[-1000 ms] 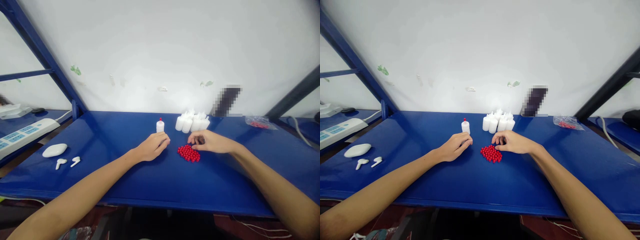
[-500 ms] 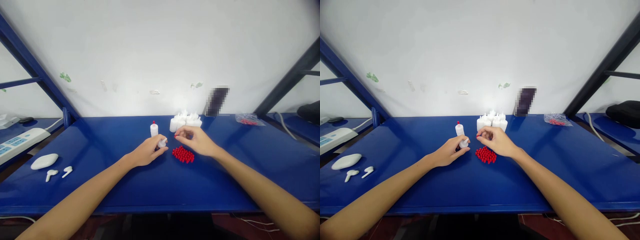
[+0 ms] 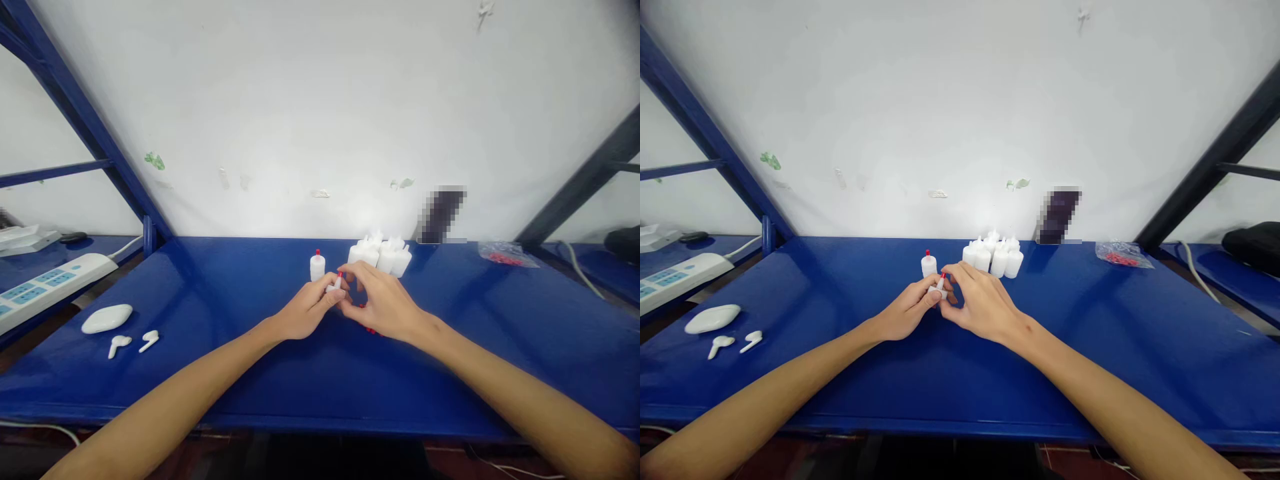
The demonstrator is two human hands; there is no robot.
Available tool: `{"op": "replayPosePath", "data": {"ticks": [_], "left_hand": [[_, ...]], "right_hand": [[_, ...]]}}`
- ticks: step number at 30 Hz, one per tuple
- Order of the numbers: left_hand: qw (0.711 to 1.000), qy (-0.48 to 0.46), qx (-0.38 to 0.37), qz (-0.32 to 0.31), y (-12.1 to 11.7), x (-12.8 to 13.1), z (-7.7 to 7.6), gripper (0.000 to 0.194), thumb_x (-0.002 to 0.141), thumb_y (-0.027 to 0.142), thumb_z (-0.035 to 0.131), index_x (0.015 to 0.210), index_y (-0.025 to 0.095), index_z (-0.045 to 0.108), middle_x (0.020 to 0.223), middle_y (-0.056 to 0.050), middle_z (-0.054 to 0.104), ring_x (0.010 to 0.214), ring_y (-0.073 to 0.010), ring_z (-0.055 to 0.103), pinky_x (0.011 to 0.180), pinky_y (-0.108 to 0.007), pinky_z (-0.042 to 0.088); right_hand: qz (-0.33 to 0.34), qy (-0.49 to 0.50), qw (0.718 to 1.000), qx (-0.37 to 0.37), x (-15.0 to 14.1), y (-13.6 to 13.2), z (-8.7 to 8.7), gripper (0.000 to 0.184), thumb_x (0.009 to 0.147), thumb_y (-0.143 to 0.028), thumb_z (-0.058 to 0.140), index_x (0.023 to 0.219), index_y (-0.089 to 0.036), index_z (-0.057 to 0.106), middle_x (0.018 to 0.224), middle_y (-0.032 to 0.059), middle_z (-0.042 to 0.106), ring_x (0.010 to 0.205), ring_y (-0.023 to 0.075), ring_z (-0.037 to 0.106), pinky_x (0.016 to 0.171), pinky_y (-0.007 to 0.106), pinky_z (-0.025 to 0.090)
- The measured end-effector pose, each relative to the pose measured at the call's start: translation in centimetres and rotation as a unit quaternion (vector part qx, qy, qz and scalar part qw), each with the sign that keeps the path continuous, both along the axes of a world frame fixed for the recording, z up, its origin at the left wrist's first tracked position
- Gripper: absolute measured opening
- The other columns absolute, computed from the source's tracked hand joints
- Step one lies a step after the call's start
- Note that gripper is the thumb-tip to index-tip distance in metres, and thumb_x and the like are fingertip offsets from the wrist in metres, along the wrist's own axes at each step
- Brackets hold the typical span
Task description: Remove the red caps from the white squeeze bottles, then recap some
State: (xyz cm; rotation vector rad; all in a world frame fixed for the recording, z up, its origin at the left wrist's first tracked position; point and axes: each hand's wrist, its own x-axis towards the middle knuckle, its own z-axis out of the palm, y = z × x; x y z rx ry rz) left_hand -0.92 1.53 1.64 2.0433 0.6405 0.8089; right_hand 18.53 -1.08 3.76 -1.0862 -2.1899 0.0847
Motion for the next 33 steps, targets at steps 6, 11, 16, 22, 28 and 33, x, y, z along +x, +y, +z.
{"op": "replayPosePath", "data": {"ticks": [6, 11, 16, 22, 28, 33], "left_hand": [[0.999, -0.026, -0.027, -0.004, -0.8, 0.6, 0.1, 0.039, 0.101, 0.051, 0.036, 0.093, 0.017, 0.052, 0.089, -0.002, 0.055, 0.081, -0.0148, 0.050, 0.078, -0.028, 0.042], [0.999, -0.033, -0.009, 0.041, -0.3, 0.3, 0.6, 0.033, 0.099, 0.048, 0.046, 0.096, 0.017, 0.055, 0.085, -0.001, 0.056, 0.074, -0.0130, 0.050, 0.071, -0.026, 0.042], [0.956, -0.100, 0.164, 0.221, 3.4, -0.9, 1.5, 0.024, 0.091, 0.038, 0.063, 0.103, 0.018, 0.066, 0.104, -0.006, 0.061, 0.095, -0.0171, 0.058, 0.084, -0.029, 0.045], [0.942, -0.061, 0.190, 0.269, 6.6, -1.5, -0.2, 0.035, 0.086, 0.034, 0.069, 0.118, 0.020, 0.064, 0.116, -0.006, 0.067, 0.106, -0.0199, 0.062, 0.087, -0.031, 0.048], [0.959, -0.004, 0.148, 0.240, 6.8, -1.6, -1.0, 0.031, 0.091, 0.040, 0.060, 0.114, 0.020, 0.066, 0.118, -0.006, 0.070, 0.106, -0.0225, 0.064, 0.091, -0.035, 0.049], [0.957, 0.005, 0.140, 0.253, 7.6, -2.4, -1.3, 0.038, 0.094, 0.042, 0.055, 0.125, 0.020, 0.060, 0.129, -0.008, 0.064, 0.114, -0.0248, 0.062, 0.094, -0.037, 0.049]], "right_hand": [[0.011, 0.009, 0.996, 0.089, -0.5, 0.9, 0.0, 0.015, 0.077, -0.022, 0.062, 0.091, -0.017, 0.058, 0.077, 0.0023, 0.059, 0.062, 0.0138, 0.054, 0.056, 0.027, 0.044], [0.030, 0.015, 0.998, 0.059, 0.2, 0.8, -0.3, 0.032, 0.084, -0.027, 0.063, 0.114, -0.018, 0.058, 0.083, 0.0026, 0.064, 0.069, 0.0151, 0.059, 0.062, 0.028, 0.047], [-0.058, 0.015, 0.991, 0.120, 4.9, 2.3, 0.3, 0.016, 0.093, -0.033, 0.057, 0.100, -0.022, 0.067, 0.072, 0.0001, 0.067, 0.065, 0.0158, 0.061, 0.077, 0.036, 0.046], [-0.198, 0.108, 0.958, 0.179, 11.6, 4.0, -0.8, 0.022, 0.080, -0.042, 0.071, 0.081, -0.021, 0.065, 0.071, 0.0025, 0.065, 0.065, 0.0191, 0.060, 0.067, 0.035, 0.047], [-0.234, 0.135, 0.957, 0.106, 12.8, 4.4, -2.7, 0.026, 0.087, -0.038, 0.054, 0.103, -0.019, 0.065, 0.089, 0.0065, 0.065, 0.072, 0.0202, 0.059, 0.071, 0.036, 0.048], [-0.238, 0.156, 0.958, 0.000, 12.0, 4.8, -3.0, 0.027, 0.088, -0.041, 0.054, 0.100, -0.019, 0.065, 0.090, 0.0066, 0.065, 0.078, 0.0215, 0.061, 0.075, 0.037, 0.049]]}}
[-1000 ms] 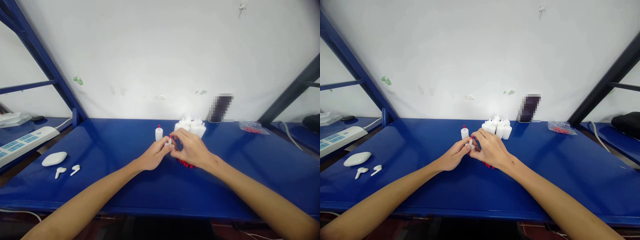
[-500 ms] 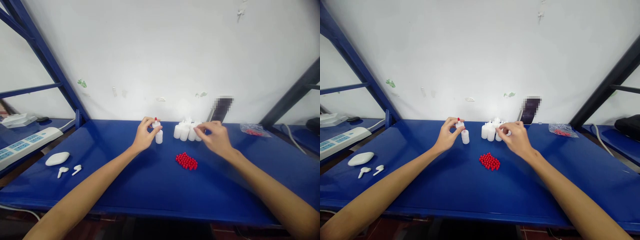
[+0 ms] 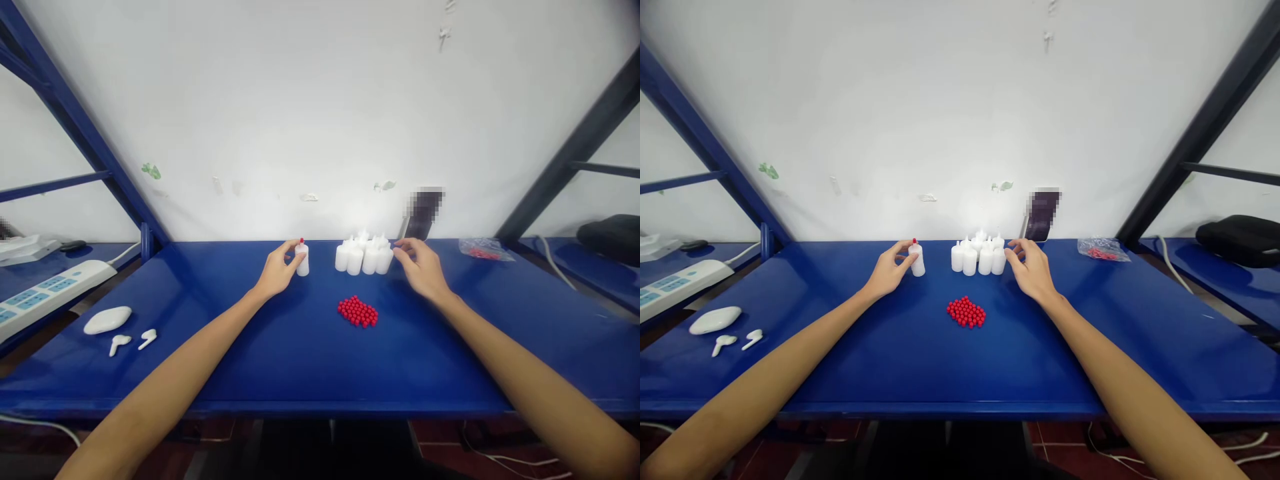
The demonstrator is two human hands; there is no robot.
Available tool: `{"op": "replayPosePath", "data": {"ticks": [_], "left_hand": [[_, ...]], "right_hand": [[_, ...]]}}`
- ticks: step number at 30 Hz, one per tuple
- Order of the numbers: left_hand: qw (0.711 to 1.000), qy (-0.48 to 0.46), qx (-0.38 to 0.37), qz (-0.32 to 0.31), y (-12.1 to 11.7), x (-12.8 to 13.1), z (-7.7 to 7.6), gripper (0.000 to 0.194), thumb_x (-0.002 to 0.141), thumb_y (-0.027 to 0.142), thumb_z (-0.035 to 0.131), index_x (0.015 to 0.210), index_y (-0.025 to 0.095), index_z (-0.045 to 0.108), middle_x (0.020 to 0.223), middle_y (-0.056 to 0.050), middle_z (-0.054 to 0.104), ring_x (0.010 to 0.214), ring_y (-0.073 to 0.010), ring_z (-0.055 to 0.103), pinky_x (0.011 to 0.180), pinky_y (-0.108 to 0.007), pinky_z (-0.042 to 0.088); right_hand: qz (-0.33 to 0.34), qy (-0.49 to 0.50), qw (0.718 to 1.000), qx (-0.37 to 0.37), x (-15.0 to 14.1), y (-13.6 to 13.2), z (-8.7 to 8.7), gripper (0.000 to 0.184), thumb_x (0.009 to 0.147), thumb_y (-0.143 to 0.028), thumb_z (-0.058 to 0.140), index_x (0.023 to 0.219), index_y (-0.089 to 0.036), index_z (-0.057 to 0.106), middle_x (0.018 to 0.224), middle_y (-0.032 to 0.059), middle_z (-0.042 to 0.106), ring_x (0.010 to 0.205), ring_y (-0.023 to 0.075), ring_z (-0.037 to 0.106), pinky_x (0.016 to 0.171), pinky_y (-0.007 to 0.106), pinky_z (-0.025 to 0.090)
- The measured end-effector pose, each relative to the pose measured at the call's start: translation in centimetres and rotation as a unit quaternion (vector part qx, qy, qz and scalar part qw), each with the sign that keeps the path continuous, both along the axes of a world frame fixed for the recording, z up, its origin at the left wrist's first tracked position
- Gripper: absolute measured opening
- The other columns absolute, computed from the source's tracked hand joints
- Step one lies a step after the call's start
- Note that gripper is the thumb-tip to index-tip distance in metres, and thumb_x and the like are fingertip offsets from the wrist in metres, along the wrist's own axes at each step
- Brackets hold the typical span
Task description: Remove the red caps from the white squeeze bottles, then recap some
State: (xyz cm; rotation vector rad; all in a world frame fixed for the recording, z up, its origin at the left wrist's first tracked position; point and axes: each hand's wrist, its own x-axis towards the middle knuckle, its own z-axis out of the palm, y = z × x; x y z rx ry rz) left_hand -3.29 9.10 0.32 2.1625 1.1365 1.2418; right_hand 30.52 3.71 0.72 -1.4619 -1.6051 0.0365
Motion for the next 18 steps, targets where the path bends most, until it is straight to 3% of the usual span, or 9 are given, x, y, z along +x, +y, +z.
{"op": "replayPosePath", "data": {"ticks": [2, 5, 7, 10, 15, 18], "left_hand": [[1.000, 0.003, -0.005, -0.006, 0.1, -0.4, -0.2, 0.043, 0.096, 0.043, 0.051, 0.134, 0.021, 0.054, 0.135, -0.009, 0.060, 0.120, -0.0251, 0.058, 0.096, -0.038, 0.048], [1.000, -0.008, 0.018, -0.013, -0.1, -1.1, 0.0, 0.045, 0.098, 0.043, 0.047, 0.138, 0.022, 0.049, 0.139, -0.011, 0.054, 0.124, -0.0238, 0.055, 0.098, -0.038, 0.047], [0.997, -0.029, 0.063, -0.019, -0.6, -1.5, 0.4, 0.037, 0.099, 0.042, 0.047, 0.128, 0.022, 0.058, 0.132, -0.011, 0.057, 0.120, -0.0223, 0.056, 0.095, -0.035, 0.049], [0.991, -0.066, 0.113, -0.026, -1.5, -1.6, 1.1, 0.029, 0.098, 0.040, 0.049, 0.101, 0.018, 0.069, 0.105, -0.008, 0.068, 0.100, -0.0189, 0.064, 0.087, -0.031, 0.050], [0.988, -0.026, 0.140, -0.056, -3.3, -0.9, 1.5, 0.020, 0.094, 0.031, 0.056, 0.088, 0.018, 0.070, 0.078, -0.003, 0.070, 0.071, -0.0145, 0.064, 0.071, -0.028, 0.049], [0.978, 0.027, 0.180, -0.099, -3.8, -0.4, 1.3, 0.014, 0.087, 0.027, 0.059, 0.081, 0.018, 0.068, 0.075, -0.003, 0.069, 0.069, -0.0151, 0.063, 0.072, -0.030, 0.047]], "right_hand": [[0.007, 0.008, 1.000, -0.013, -0.3, 0.0, -0.2, 0.025, 0.088, -0.041, 0.053, 0.093, -0.019, 0.065, 0.089, 0.0064, 0.066, 0.078, 0.0215, 0.061, 0.078, 0.037, 0.049], [0.024, 0.034, 0.998, -0.045, -0.5, 0.1, -0.8, 0.030, 0.090, -0.045, 0.051, 0.102, -0.020, 0.063, 0.091, 0.0059, 0.066, 0.072, 0.0200, 0.062, 0.074, 0.037, 0.051], [0.037, 0.042, 0.996, -0.066, -0.6, 0.4, -1.2, 0.036, 0.091, -0.048, 0.049, 0.112, -0.021, 0.060, 0.096, 0.0066, 0.065, 0.067, 0.0186, 0.062, 0.071, 0.036, 0.051], [0.043, 0.023, 0.996, -0.075, -0.7, 0.7, -1.4, 0.037, 0.091, -0.049, 0.048, 0.113, -0.021, 0.058, 0.106, 0.0084, 0.065, 0.066, 0.0175, 0.061, 0.069, 0.035, 0.051], [0.013, 0.001, 0.997, -0.079, -1.5, -0.3, -0.3, 0.016, 0.084, -0.035, 0.054, 0.091, -0.021, 0.057, 0.079, 0.0014, 0.064, 0.056, 0.0156, 0.055, 0.061, 0.031, 0.046], [0.057, -0.011, 0.995, -0.082, -3.2, -1.4, 0.5, 0.013, 0.082, -0.033, 0.056, 0.088, -0.021, 0.055, 0.075, 0.0006, 0.062, 0.058, 0.0163, 0.056, 0.059, 0.031, 0.047]]}}
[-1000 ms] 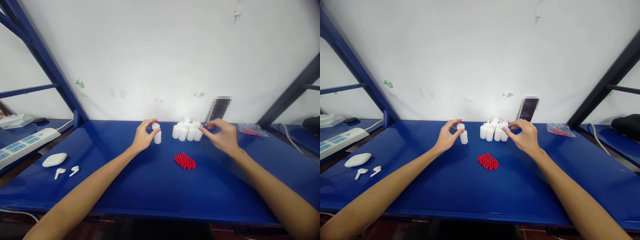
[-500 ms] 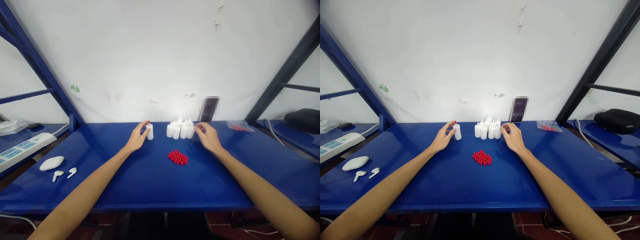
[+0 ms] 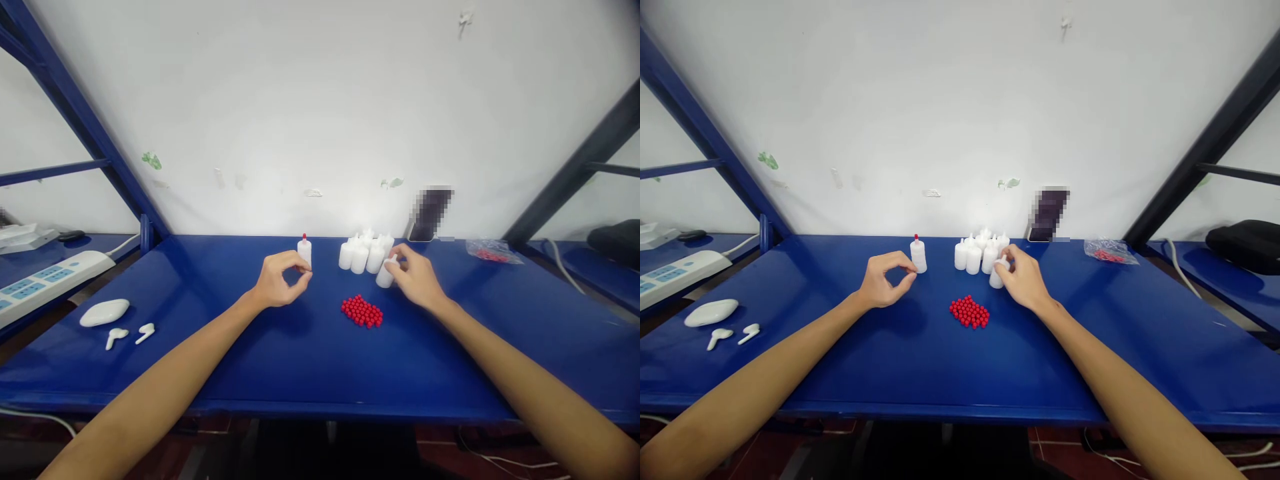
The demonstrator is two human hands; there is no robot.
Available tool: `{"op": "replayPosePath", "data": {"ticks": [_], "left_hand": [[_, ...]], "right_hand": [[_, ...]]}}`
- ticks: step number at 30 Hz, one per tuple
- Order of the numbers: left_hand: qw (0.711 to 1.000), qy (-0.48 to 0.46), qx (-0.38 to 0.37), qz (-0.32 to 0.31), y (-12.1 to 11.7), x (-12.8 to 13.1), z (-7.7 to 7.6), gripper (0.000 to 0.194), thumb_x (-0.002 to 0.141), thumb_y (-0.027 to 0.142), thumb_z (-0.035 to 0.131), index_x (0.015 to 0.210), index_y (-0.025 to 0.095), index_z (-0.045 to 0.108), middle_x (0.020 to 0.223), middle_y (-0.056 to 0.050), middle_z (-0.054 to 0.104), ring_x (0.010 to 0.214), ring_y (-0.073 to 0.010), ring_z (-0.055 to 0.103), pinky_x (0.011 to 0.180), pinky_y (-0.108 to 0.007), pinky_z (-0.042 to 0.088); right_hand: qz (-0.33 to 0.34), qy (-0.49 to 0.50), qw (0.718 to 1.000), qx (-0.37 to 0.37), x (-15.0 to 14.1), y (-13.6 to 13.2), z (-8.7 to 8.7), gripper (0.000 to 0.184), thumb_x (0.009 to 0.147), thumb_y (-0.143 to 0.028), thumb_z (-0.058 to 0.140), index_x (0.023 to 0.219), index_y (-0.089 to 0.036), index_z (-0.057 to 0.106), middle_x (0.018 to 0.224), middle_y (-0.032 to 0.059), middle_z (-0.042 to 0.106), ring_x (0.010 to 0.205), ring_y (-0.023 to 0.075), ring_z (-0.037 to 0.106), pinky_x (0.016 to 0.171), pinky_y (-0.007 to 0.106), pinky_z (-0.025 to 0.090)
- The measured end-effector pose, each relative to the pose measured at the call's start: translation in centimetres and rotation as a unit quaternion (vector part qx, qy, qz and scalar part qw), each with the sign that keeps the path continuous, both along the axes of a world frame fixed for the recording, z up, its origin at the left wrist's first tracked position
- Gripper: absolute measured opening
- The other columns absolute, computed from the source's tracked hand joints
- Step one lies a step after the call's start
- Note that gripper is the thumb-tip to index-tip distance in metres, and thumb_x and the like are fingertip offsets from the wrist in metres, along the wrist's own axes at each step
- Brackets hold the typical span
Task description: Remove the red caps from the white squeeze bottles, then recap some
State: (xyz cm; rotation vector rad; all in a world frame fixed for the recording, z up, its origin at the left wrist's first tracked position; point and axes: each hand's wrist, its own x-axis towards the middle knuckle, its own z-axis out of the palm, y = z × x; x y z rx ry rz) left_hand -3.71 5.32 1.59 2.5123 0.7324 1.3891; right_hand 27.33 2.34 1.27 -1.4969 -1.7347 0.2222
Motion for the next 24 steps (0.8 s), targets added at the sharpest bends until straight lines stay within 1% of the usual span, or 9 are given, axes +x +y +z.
{"op": "replayPosePath", "data": {"ticks": [3, 5, 6, 8, 10, 14, 19, 21, 24], "left_hand": [[0.997, 0.062, -0.032, 0.011, 0.0, 0.6, -0.4, 0.016, 0.087, 0.027, 0.053, 0.085, 0.019, 0.067, 0.082, -0.002, 0.072, 0.076, -0.0169, 0.065, 0.084, -0.036, 0.043], [0.992, 0.091, -0.074, 0.046, 0.1, 0.9, -0.7, 0.020, 0.089, 0.029, 0.050, 0.091, 0.019, 0.067, 0.086, -0.001, 0.072, 0.076, -0.0173, 0.065, 0.088, -0.038, 0.039], [0.989, 0.097, -0.089, 0.065, 0.2, 1.0, -0.8, 0.022, 0.090, 0.032, 0.050, 0.094, 0.019, 0.067, 0.086, -0.001, 0.072, 0.075, -0.0173, 0.065, 0.088, -0.038, 0.039], [0.985, 0.094, -0.105, 0.095, 0.2, 1.1, -0.9, 0.027, 0.090, 0.036, 0.050, 0.102, 0.019, 0.066, 0.083, -0.001, 0.070, 0.069, -0.0172, 0.063, 0.083, -0.036, 0.041], [0.986, 0.085, -0.104, 0.099, 0.1, 1.0, -0.9, 0.031, 0.091, 0.039, 0.049, 0.107, 0.017, 0.065, 0.086, -0.003, 0.068, 0.070, -0.0180, 0.061, 0.077, -0.034, 0.043], [0.988, 0.081, -0.127, 0.032, -0.1, 0.9, -0.9, 0.031, 0.094, 0.039, 0.049, 0.110, 0.017, 0.064, 0.102, -0.007, 0.066, 0.092, -0.0212, 0.062, 0.085, -0.034, 0.046], [0.955, 0.065, -0.271, -0.098, 0.0, 1.1, -1.1, 0.031, 0.096, 0.042, 0.051, 0.113, 0.019, 0.061, 0.106, -0.008, 0.068, 0.094, -0.0188, 0.065, 0.084, -0.032, 0.051], [0.947, 0.054, -0.293, -0.116, 0.0, 1.0, -1.2, 0.029, 0.094, 0.043, 0.055, 0.108, 0.018, 0.062, 0.102, -0.008, 0.069, 0.090, -0.0176, 0.066, 0.081, -0.030, 0.052], [0.947, 0.043, -0.301, -0.108, 0.0, 0.9, -1.2, 0.027, 0.093, 0.043, 0.058, 0.100, 0.017, 0.063, 0.095, -0.007, 0.069, 0.083, -0.0159, 0.066, 0.074, -0.028, 0.053]], "right_hand": [[0.130, 0.017, 0.991, -0.028, -2.8, -0.6, 0.9, 0.021, 0.086, -0.039, 0.059, 0.097, -0.020, 0.057, 0.080, 0.0028, 0.066, 0.065, 0.0177, 0.063, 0.063, 0.032, 0.052], [0.235, 0.038, 0.968, -0.075, -4.5, -0.7, 1.5, 0.029, 0.089, -0.040, 0.057, 0.110, -0.020, 0.058, 0.089, 0.0046, 0.068, 0.073, 0.0179, 0.067, 0.068, 0.031, 0.054], [0.264, 0.045, 0.960, -0.086, -5.1, -0.6, 1.7, 0.031, 0.092, -0.040, 0.052, 0.115, -0.020, 0.057, 0.088, 0.0043, 0.068, 0.074, 0.0175, 0.069, 0.070, 0.031, 0.054], [0.264, 0.034, 0.960, -0.081, -5.6, -0.4, 2.1, 0.029, 0.094, -0.037, 0.049, 0.115, -0.019, 0.058, 0.086, 0.0041, 0.067, 0.071, 0.0160, 0.068, 0.069, 0.030, 0.054], [0.246, -0.001, 0.965, -0.086, -5.1, -0.1, 2.2, 0.023, 0.091, -0.029, 0.050, 0.107, -0.018, 0.061, 0.083, 0.0036, 0.067, 0.065, 0.0145, 0.066, 0.066, 0.029, 0.052], [0.275, -0.059, 0.947, -0.156, -3.2, 0.0, 2.1, 0.022, 0.083, -0.017, 0.050, 0.099, -0.016, 0.065, 0.078, 0.0025, 0.068, 0.063, 0.0139, 0.062, 0.064, 0.028, 0.049], [0.318, -0.096, 0.922, -0.200, -2.3, -0.8, 2.2, 0.027, 0.084, -0.019, 0.051, 0.103, -0.017, 0.070, 0.081, 0.0033, 0.068, 0.068, 0.0153, 0.059, 0.063, 0.029, 0.047], [0.330, -0.096, 0.917, -0.203, -2.4, -0.9, 2.4, 0.028, 0.085, -0.021, 0.053, 0.106, -0.019, 0.071, 0.085, 0.0039, 0.069, 0.071, 0.0157, 0.060, 0.064, 0.029, 0.048], [0.333, -0.107, 0.917, -0.191, -2.4, -1.0, 2.3, 0.027, 0.086, -0.024, 0.056, 0.108, -0.020, 0.072, 0.092, 0.0051, 0.069, 0.074, 0.0162, 0.060, 0.066, 0.030, 0.049]]}}
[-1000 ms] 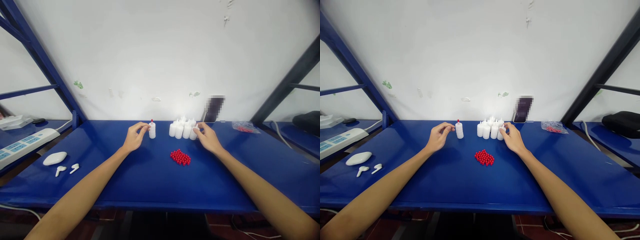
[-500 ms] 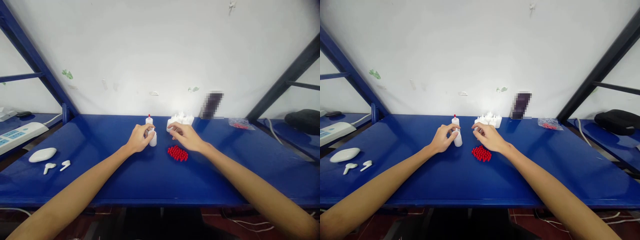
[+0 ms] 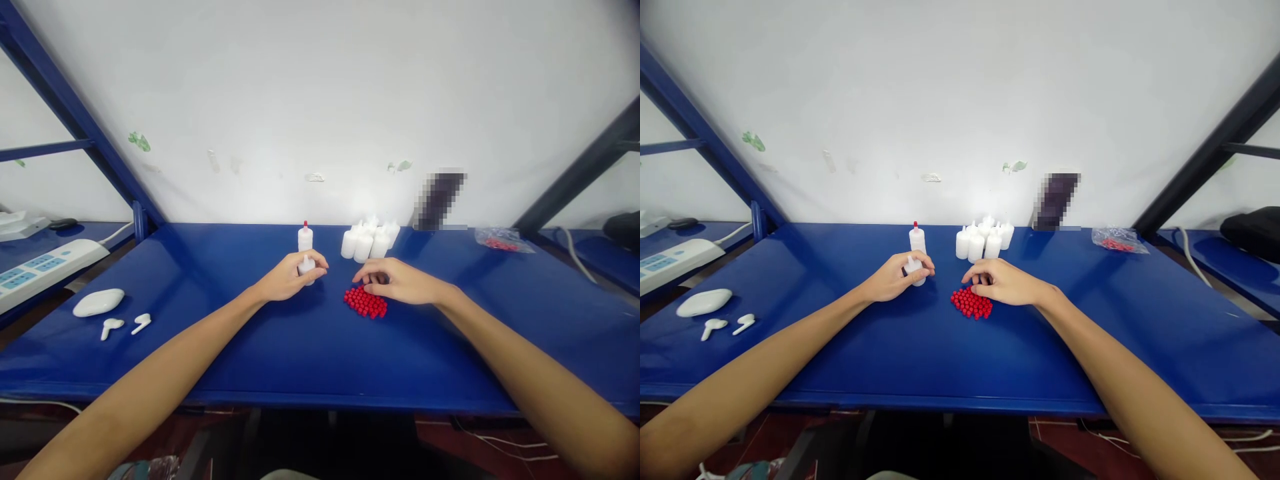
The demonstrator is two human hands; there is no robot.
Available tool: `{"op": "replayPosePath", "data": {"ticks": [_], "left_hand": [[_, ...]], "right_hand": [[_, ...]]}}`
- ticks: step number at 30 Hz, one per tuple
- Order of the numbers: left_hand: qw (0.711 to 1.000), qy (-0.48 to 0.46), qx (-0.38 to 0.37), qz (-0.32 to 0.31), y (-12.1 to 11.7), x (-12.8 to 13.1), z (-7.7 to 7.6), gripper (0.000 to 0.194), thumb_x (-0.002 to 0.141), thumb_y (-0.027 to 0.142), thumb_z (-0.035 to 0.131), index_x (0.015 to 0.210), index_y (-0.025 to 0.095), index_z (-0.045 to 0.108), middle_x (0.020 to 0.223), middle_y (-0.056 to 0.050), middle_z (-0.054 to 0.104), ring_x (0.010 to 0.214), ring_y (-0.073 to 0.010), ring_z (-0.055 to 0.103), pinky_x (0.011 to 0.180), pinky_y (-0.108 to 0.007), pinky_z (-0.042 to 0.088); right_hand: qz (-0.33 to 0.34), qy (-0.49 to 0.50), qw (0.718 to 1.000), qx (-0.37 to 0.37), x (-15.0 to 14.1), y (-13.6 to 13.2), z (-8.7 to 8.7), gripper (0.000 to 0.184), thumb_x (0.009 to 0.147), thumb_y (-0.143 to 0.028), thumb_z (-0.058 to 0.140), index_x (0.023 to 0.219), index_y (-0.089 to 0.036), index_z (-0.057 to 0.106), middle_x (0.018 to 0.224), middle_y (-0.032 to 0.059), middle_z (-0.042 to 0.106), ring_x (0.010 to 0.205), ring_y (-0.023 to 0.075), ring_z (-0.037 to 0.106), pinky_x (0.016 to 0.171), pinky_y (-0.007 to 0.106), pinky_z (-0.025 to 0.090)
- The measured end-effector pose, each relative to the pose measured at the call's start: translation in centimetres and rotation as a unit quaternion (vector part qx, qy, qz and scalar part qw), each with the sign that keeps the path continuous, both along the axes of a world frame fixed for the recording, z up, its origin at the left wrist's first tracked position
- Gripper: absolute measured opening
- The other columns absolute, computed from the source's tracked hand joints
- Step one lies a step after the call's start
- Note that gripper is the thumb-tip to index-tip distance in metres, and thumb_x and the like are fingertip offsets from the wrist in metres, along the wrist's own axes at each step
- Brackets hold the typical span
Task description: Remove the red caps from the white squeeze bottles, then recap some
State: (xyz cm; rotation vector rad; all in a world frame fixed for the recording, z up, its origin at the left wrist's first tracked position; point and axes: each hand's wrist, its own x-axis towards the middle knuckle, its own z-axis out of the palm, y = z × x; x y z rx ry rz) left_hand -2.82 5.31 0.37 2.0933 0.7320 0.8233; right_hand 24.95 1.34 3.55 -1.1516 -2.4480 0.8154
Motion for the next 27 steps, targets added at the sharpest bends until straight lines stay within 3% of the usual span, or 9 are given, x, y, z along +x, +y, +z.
{"op": "replayPosePath", "data": {"ticks": [4, 11, 22, 24, 27], "left_hand": [[1.000, 0.007, 0.003, 0.011, -0.10, -0.04, 0.03, 0.026, 0.092, 0.041, 0.058, 0.096, 0.016, 0.063, 0.088, -0.006, 0.068, 0.075, -0.0143, 0.063, 0.066, -0.025, 0.051], [1.000, 0.011, 0.010, 0.003, -0.15, 0.02, 0.05, 0.024, 0.091, 0.040, 0.059, 0.093, 0.016, 0.063, 0.083, -0.004, 0.065, 0.069, -0.0114, 0.058, 0.063, -0.023, 0.048], [0.995, 0.034, 0.088, 0.020, -0.59, 0.04, 0.34, 0.021, 0.088, 0.038, 0.062, 0.092, 0.017, 0.063, 0.084, -0.003, 0.065, 0.070, -0.0134, 0.057, 0.069, -0.026, 0.047], [0.997, 0.037, 0.070, 0.011, -0.76, 0.19, 0.53, 0.023, 0.087, 0.040, 0.062, 0.096, 0.018, 0.060, 0.082, -0.002, 0.062, 0.068, -0.0134, 0.054, 0.068, -0.026, 0.046], [0.999, 0.001, -0.022, -0.031, -0.98, 0.39, 0.69, 0.024, 0.094, 0.043, 0.048, 0.098, 0.020, 0.054, 0.079, -0.001, 0.058, 0.069, -0.0144, 0.054, 0.068, -0.027, 0.046]], "right_hand": [[0.001, 0.002, 1.000, 0.021, -0.09, 0.10, -0.51, 0.026, 0.088, -0.025, 0.056, 0.106, -0.021, 0.073, 0.095, 0.0061, 0.070, 0.073, 0.0162, 0.061, 0.067, 0.031, 0.050], [-0.037, 0.015, 0.999, 0.034, -0.23, 0.33, -0.90, 0.024, 0.089, -0.025, 0.053, 0.100, -0.018, 0.073, 0.080, 0.0038, 0.070, 0.068, 0.0160, 0.062, 0.063, 0.030, 0.049], [-0.029, 0.003, 0.998, 0.047, 0.01, 0.25, -0.92, 0.027, 0.083, -0.020, 0.058, 0.105, -0.023, 0.074, 0.100, 0.0065, 0.069, 0.077, 0.0178, 0.065, 0.069, 0.033, 0.053], [-0.026, 0.004, 0.999, 0.041, 0.00, 0.25, -0.88, 0.028, 0.084, -0.020, 0.057, 0.106, -0.023, 0.074, 0.101, 0.0068, 0.069, 0.078, 0.0184, 0.065, 0.070, 0.034, 0.053], [-0.018, 0.007, 0.999, 0.028, -0.03, 0.17, -0.78, 0.029, 0.086, -0.020, 0.055, 0.108, -0.023, 0.074, 0.102, 0.0067, 0.069, 0.081, 0.0189, 0.065, 0.072, 0.035, 0.054]]}}
